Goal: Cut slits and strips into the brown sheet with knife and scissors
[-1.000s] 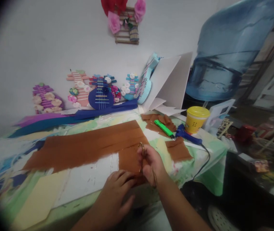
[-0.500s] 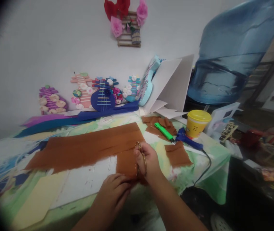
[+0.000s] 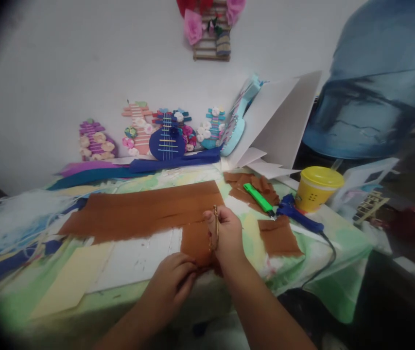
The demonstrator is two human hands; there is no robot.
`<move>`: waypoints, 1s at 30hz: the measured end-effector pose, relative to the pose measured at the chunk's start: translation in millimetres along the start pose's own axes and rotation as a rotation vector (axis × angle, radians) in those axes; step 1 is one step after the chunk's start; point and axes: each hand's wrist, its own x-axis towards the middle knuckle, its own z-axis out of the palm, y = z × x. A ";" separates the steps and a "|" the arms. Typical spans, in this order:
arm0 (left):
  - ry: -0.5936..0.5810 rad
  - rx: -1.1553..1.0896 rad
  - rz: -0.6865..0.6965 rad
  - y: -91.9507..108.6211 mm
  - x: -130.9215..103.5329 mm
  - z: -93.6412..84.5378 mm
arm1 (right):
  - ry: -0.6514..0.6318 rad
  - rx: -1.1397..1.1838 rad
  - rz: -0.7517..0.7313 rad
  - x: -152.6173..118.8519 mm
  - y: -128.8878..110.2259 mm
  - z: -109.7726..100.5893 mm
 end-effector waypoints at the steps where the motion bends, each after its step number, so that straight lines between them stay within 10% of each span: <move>1: -0.015 0.044 -0.019 2.4 1.5 -0.6 | 0.004 0.001 0.014 1.8 -0.2 1.3; 8: -0.127 0.301 -0.006 6.5 11.3 2.2 | 0.026 0.041 0.082 10.1 2.8 4.0; 30: 0.061 0.062 0.085 -10.0 4.2 7.9 | -0.093 0.166 0.075 1.9 3.2 -5.6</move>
